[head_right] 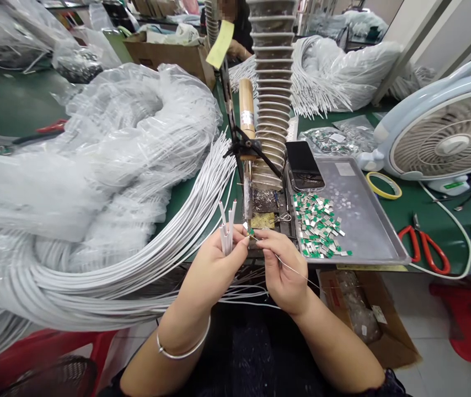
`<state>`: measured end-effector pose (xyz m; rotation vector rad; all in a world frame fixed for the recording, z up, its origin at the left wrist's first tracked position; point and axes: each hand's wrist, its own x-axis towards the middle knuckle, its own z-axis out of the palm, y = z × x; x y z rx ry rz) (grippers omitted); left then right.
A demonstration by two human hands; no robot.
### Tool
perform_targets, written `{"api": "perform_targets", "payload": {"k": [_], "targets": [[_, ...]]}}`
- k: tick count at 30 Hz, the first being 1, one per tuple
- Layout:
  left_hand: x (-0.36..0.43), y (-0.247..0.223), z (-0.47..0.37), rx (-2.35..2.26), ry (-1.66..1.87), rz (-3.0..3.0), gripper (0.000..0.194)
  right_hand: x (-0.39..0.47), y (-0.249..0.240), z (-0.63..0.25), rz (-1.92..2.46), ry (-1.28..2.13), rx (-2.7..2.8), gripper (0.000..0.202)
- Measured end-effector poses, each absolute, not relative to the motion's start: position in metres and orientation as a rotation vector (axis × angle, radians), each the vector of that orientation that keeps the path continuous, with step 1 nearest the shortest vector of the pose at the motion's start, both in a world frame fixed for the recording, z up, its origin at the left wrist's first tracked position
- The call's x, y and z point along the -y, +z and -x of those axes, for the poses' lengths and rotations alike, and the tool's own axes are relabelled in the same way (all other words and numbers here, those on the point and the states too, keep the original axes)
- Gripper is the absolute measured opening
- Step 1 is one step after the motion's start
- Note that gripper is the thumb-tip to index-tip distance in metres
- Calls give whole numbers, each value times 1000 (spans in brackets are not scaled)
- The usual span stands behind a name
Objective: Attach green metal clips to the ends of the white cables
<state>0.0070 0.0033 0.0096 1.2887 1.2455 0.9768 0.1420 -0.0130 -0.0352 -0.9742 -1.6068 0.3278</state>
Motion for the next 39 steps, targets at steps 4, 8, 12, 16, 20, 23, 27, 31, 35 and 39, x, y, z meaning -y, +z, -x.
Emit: {"api": "perform_targets", "payload": {"k": [4, 8, 12, 16, 20, 23, 27, 31, 35, 39], "targets": [[-3, 11, -8, -1253, 977, -1286, 11, 11, -35, -142, 981, 339, 1599, 25], [-3, 13, -8, -1257, 984, -1283, 12, 10, -33, -141, 993, 336, 1598, 23], [-4, 15, -8, -1262, 990, -1293, 14, 11, -32, -141, 1006, 334, 1594, 23], [-3, 15, -7, -1263, 993, -1300, 14, 11, -33, -141, 991, 347, 1589, 25], [-3, 16, -6, -1263, 1002, -1301, 14, 11, -33, -141, 989, 355, 1585, 25], [-3, 17, -7, -1265, 1004, -1302, 14, 11, -33, -141, 990, 340, 1592, 23], [-3, 16, -8, -1277, 1015, -1321, 12, 11, -33, -141, 1008, 339, 1589, 21], [-2, 14, -7, -1276, 1023, -1325, 12, 11, -33, -141, 984, 347, 1595, 22], [0, 8, -7, -1262, 1024, -1319, 13, 12, -34, -140, 982, 345, 1597, 22], [1, 4, -6, -1252, 1016, -1310, 13, 14, -35, -141, 995, 326, 1615, 23]]}}
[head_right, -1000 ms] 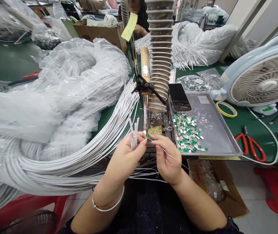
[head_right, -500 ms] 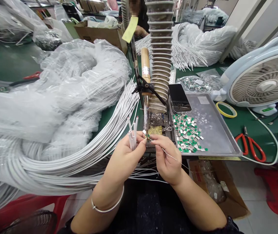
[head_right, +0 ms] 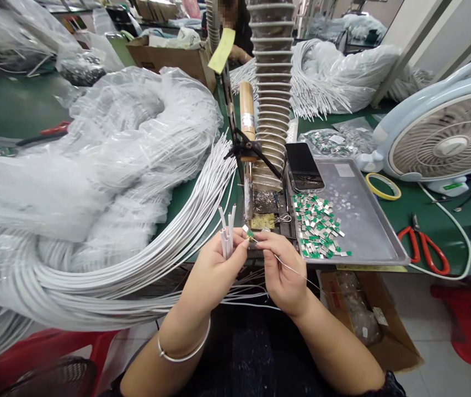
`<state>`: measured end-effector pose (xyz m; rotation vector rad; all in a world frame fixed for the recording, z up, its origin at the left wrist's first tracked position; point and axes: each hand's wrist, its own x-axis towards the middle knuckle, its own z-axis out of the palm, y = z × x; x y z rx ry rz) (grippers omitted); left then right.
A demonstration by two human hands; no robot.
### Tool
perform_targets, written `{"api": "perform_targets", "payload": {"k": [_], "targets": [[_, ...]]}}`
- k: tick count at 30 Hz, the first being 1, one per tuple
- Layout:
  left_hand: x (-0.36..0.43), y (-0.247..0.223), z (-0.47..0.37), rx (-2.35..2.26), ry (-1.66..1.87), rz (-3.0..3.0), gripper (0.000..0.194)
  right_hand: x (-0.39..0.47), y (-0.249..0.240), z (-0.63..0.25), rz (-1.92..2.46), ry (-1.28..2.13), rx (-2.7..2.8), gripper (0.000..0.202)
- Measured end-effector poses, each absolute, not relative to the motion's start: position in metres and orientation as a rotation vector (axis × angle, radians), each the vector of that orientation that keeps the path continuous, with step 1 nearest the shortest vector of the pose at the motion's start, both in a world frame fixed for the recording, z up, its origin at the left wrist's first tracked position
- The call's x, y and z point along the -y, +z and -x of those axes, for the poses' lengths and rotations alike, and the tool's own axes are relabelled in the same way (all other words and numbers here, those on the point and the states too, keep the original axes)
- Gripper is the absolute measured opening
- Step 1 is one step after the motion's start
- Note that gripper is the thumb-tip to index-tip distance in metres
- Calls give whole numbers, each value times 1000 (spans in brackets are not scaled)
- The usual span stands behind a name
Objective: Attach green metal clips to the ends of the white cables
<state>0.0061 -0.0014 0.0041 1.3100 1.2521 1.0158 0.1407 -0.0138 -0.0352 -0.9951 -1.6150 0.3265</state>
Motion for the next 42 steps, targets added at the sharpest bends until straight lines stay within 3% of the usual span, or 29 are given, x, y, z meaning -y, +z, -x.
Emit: {"api": "perform_targets", "payload": {"k": [18, 42], "targets": [[6, -4, 4, -1169, 913, -1237, 22, 16, -33, -142, 1008, 256, 1647, 20], [-1, -1, 0, -1170, 992, -1122, 17, 10, -29, -139, 988, 231, 1614, 23]]}}
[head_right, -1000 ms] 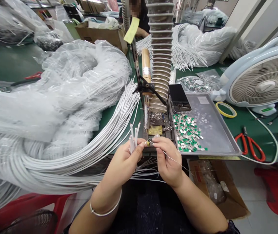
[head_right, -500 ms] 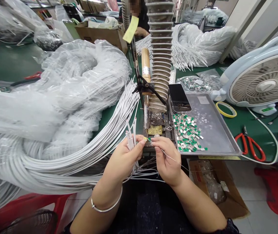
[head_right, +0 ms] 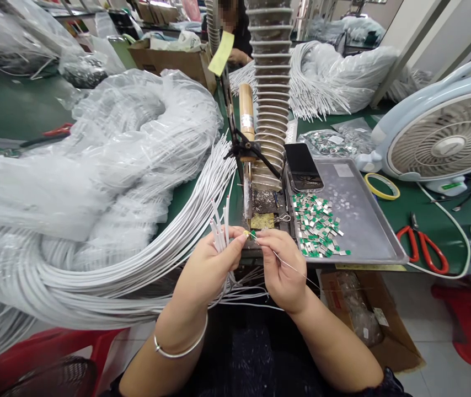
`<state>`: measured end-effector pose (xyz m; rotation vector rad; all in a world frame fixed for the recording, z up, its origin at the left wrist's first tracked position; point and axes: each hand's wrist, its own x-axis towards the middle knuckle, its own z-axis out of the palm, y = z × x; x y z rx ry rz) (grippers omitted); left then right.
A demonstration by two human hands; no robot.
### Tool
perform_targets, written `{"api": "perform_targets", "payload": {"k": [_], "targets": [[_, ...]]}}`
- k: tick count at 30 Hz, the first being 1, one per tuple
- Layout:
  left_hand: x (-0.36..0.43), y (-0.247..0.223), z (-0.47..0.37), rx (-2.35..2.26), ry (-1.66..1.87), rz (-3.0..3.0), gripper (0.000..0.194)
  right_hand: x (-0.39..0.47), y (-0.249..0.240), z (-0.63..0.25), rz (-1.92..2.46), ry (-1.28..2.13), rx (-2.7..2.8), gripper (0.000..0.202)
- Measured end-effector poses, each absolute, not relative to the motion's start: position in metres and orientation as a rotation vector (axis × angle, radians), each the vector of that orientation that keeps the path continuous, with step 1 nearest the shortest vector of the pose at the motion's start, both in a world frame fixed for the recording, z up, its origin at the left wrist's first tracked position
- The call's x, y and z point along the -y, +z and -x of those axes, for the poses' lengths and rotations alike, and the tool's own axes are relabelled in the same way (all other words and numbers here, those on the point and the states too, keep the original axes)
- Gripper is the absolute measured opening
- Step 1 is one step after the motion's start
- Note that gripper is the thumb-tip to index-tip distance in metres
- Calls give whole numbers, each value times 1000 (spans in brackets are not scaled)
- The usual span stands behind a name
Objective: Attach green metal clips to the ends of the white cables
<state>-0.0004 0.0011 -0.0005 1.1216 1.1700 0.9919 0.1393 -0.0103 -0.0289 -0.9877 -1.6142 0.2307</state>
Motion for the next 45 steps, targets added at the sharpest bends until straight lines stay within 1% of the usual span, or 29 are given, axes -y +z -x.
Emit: {"api": "perform_targets", "payload": {"k": [25, 37, 42, 45], "targets": [[-2, 3, -1, -1147, 1010, -1065, 15, 9, -30, -139, 991, 236, 1626, 24], [1, -4, -1, -1184, 993, -1091, 21, 14, -34, -142, 1017, 209, 1656, 20], [5, -10, 1, -1176, 952, -1064, 26, 21, -40, -144, 993, 289, 1621, 26], [10, -14, 3, -1125, 922, -1112, 25, 25, -39, -144, 1031, 353, 1572, 30]]}}
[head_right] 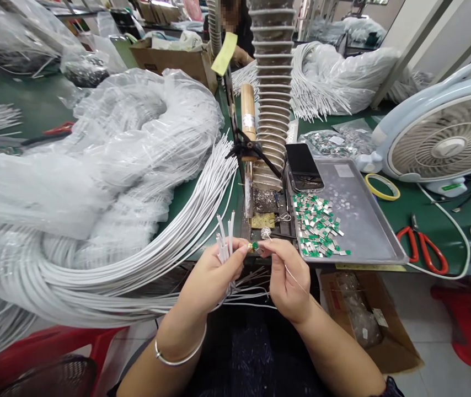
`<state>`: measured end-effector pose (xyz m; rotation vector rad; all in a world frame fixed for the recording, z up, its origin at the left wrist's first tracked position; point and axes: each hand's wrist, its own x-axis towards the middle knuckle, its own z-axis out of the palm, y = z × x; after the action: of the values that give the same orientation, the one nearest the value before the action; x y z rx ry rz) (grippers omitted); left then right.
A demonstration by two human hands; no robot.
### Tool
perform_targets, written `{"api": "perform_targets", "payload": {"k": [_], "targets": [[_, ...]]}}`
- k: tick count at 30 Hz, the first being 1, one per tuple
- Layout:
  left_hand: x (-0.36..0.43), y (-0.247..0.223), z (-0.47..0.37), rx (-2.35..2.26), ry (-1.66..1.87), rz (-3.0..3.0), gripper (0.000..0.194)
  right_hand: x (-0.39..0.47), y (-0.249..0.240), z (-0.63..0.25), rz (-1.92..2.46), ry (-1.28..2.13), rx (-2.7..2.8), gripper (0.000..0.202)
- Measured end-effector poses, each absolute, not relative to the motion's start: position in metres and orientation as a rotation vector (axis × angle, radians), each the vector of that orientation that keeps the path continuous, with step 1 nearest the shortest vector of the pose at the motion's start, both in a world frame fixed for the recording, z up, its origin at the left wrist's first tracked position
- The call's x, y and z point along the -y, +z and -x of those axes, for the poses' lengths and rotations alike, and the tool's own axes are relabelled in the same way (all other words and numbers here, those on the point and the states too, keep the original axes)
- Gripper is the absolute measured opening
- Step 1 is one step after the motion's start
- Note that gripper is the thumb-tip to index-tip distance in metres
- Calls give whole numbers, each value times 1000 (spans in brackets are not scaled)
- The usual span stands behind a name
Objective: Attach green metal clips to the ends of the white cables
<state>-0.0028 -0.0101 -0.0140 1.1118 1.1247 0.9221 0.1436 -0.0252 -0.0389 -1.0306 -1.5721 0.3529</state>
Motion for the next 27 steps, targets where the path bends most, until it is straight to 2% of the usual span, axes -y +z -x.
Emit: {"api": "perform_targets", "payload": {"k": [8, 15, 27], "targets": [[20, -9, 5, -1068, 961, -1241, 9, 29, -31, -142, 1252, 454, 1694, 15], [25, -12, 3, -1057, 989, -1298, 6, 30, -32, -139, 1168, 667, 1618, 18], [29, -13, 2, -1170, 995, -1445, 5, 31, -34, -138, 1138, 535, 1598, 24]]}}
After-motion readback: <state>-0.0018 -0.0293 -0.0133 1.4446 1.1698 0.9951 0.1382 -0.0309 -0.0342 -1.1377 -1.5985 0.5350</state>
